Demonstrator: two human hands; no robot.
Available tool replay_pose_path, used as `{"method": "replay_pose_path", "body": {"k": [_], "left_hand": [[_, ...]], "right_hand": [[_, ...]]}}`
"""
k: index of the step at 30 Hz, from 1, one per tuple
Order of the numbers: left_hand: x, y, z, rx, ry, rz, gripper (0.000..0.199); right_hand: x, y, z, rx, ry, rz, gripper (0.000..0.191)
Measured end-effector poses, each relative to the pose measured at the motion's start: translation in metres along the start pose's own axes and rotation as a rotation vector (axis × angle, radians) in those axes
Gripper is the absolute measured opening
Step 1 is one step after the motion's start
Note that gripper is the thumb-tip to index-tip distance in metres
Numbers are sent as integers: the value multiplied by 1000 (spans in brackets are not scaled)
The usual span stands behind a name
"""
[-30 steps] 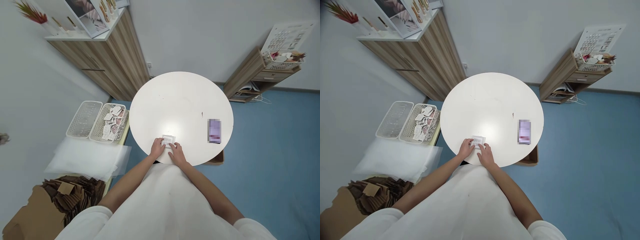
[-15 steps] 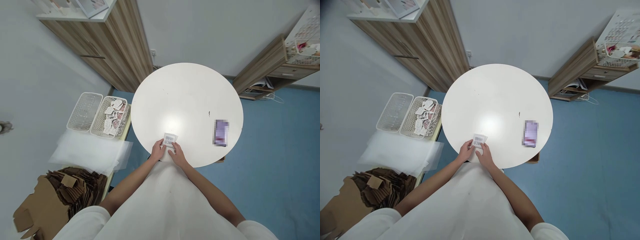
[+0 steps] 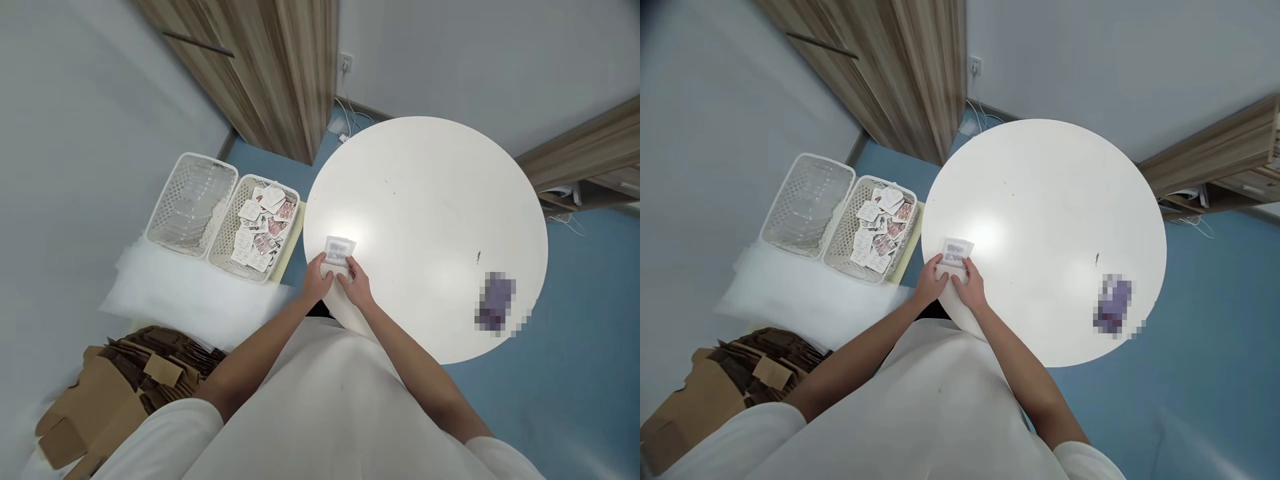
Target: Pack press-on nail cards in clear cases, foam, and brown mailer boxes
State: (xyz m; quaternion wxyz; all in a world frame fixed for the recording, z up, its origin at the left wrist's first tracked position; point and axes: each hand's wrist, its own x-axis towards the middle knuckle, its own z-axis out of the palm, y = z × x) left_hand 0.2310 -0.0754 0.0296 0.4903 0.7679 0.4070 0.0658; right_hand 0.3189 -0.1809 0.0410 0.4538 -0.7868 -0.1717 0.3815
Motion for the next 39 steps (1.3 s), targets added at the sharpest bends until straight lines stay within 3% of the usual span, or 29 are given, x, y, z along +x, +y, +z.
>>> {"method": "replay_pose_path", "body": {"k": [4,9,18,25,31,39], "left_hand": [[37,-3,-28,55,-6,64,54],[63,-4,-43,41,-26,97,56],[65,-9,-45,30,-78,129,56],[65,-17,-38,-139,-44,59,63],[37,-14,-43,-214,41,9,65],[-48,-6,-39,-268,154,-73,49]], "right_hand": [[31,-22,24,-33,11,-21,63],[51,-38,38,-88,41,-10,66],[51,-35,35,-121,57,-38,63],[50,-33,30,-57,17,-111,64],[19,-37,7,32,-11,-148,61],[-58,-13,-37,112,-15,-141,54]]}}
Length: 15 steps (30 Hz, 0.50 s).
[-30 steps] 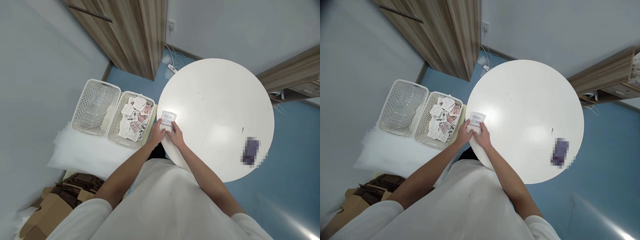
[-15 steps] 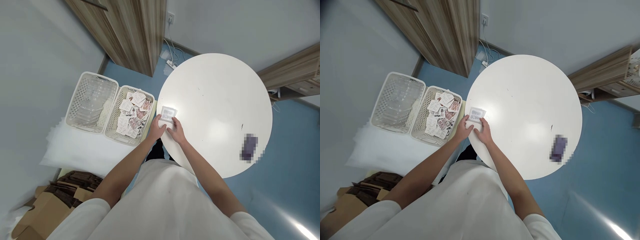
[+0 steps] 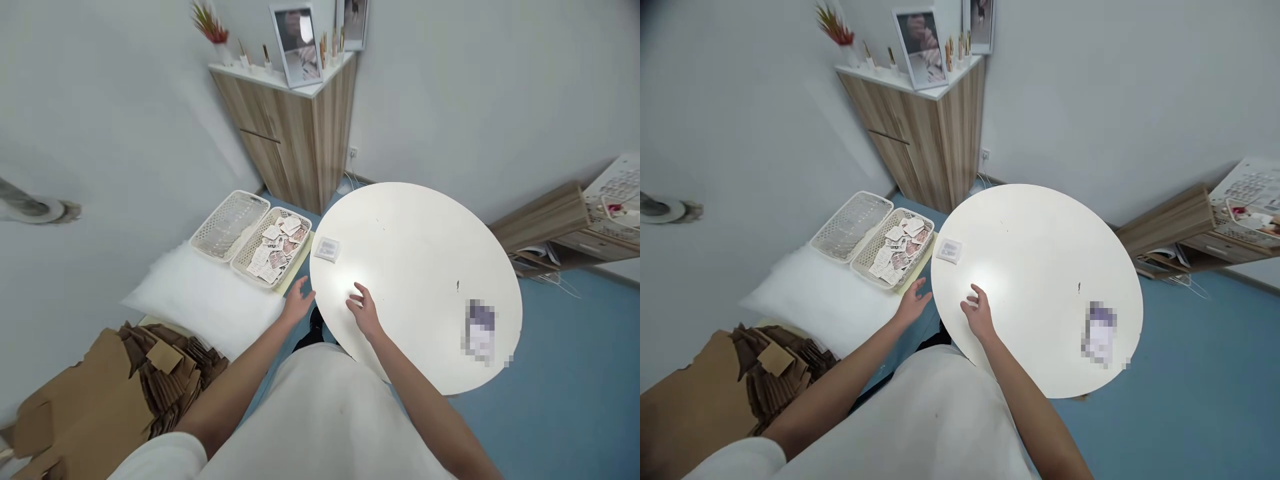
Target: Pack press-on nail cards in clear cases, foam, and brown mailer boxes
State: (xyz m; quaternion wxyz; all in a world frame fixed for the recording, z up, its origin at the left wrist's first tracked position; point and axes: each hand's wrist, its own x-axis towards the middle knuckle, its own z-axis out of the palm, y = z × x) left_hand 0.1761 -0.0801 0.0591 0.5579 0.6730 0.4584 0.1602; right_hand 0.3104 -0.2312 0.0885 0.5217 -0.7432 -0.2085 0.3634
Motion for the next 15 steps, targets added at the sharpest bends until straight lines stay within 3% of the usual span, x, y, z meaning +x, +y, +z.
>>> {"method": "replay_pose_path", "body": {"k": [7,15], "left_hand": [[-67,-10,2,-5,10,-11,31],[-106,-13,-16,-37,56,-21,30]], "right_hand": [[-44,23,-2,30,-91,42,43],[-55,28,22,0,-326,7,33]]}}
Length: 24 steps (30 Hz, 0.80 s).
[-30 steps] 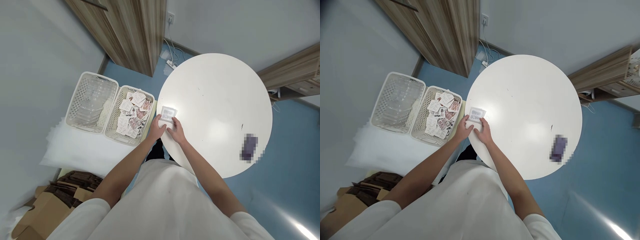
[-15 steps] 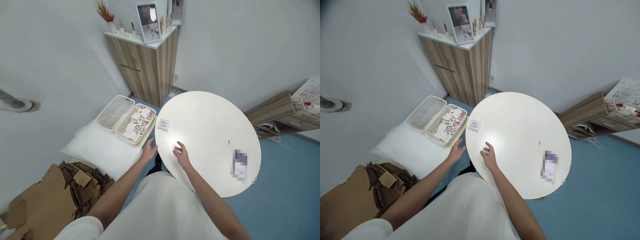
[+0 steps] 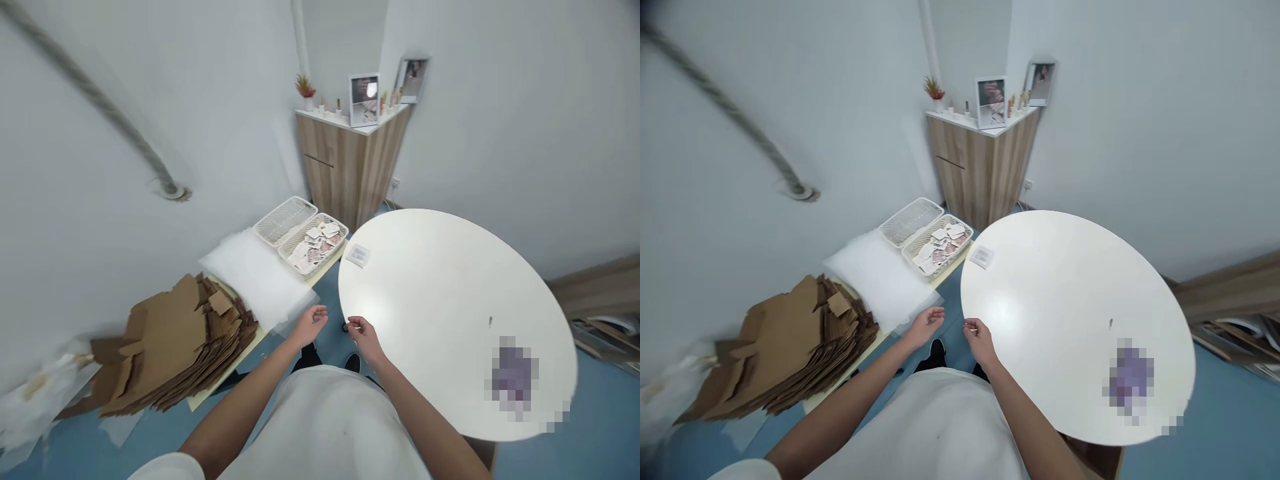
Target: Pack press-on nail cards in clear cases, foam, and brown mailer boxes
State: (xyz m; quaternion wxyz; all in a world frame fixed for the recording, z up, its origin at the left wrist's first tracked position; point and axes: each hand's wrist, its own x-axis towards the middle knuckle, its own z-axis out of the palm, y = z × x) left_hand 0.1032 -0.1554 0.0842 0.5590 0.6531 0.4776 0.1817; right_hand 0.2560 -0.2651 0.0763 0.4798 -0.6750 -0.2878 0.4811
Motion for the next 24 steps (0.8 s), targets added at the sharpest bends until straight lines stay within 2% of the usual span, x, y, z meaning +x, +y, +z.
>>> {"method": "replay_pose_path", "body": {"k": [3,6,9,12,15,17,19,21,24], "left_hand": [[-7,3,-16,-11,55,22,29],[-15,7,-42,11,100,68,29],[-31,9,-78,55,143,106,29],[-57,3,-125,116,210,149,30],[-89,-21,-181,245,325,197,30],[-112,-45,-217,374,427,167,31],[-134,-71,-247,490,513,85,35],[-153,-97,-269,578,536,-9,44],[-170,-126,-285,650,479,-107,59]], "right_hand": [[7,-4,17,-16,-81,-32,32],[14,-12,43,-54,-136,-82,31],[19,-23,81,-143,-209,-158,30],[22,-35,130,-250,-339,-213,33],[22,-48,186,-401,-449,-291,42],[18,-59,222,-544,-454,-407,50],[10,-71,258,-693,-405,-574,55],[-2,-83,291,-827,-402,-737,53],[-19,-92,336,-1059,-483,-878,43]]}}
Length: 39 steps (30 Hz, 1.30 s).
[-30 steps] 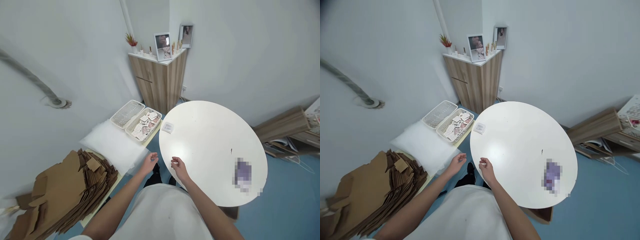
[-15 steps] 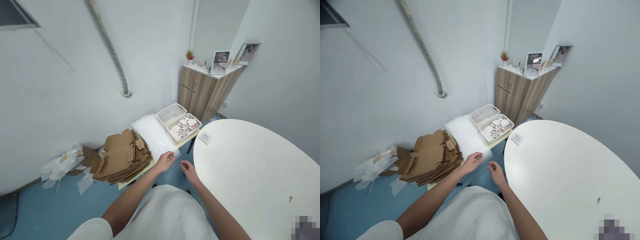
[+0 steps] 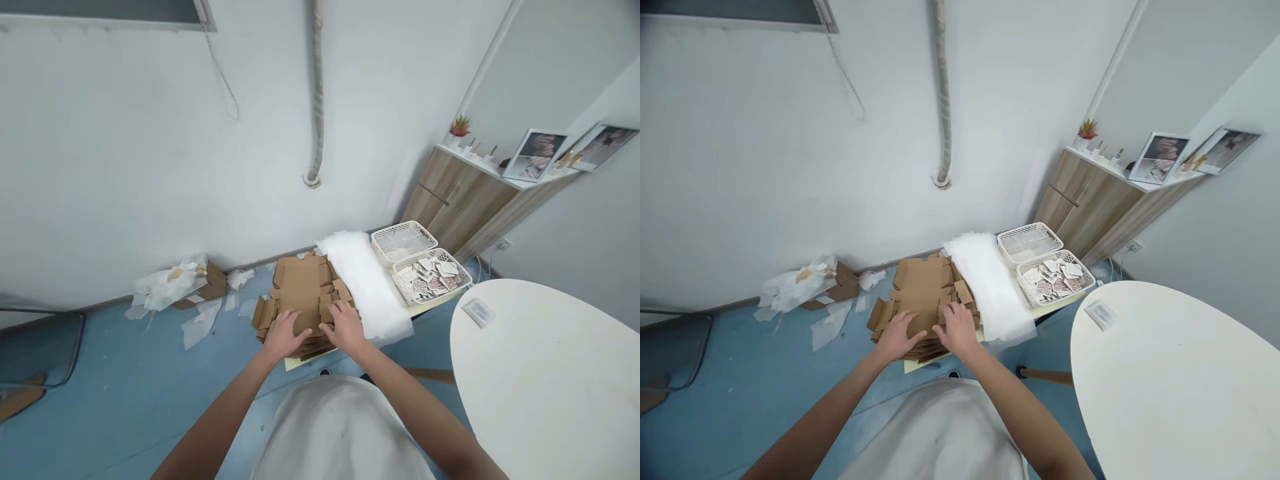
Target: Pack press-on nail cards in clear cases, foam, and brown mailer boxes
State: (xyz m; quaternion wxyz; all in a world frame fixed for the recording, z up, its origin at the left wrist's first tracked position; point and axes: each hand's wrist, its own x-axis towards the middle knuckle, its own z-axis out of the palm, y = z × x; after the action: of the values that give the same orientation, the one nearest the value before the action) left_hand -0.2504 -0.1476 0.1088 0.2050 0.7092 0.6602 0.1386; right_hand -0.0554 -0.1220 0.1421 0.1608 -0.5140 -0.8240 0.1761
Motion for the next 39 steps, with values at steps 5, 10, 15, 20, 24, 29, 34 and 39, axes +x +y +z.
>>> {"method": "replay_pose_path", "body": {"k": [5,10,15,20,24,29,34,39], "left_hand": [[-9,-15,14,31,-56,-39,68],[-13,-15,20,35,-49,-1,67],[-12,-18,15,48,-54,49,55],[-3,-18,2,9,-79,166,48],[6,-15,-3,81,-153,224,37],[10,-12,-4,204,-124,200,32],[10,-7,-16,208,35,194,30],[7,5,-31,107,283,201,27]], "right_hand": [[23,-17,27,-298,-194,152,52],[33,4,32,-291,-279,202,42],[36,24,20,-38,-135,318,48],[28,44,12,327,23,377,50],[17,39,8,351,174,360,48],[1,1,9,172,201,3,35],[-19,-14,40,92,-157,-165,17],[-27,1,38,464,-194,-29,45]]}}
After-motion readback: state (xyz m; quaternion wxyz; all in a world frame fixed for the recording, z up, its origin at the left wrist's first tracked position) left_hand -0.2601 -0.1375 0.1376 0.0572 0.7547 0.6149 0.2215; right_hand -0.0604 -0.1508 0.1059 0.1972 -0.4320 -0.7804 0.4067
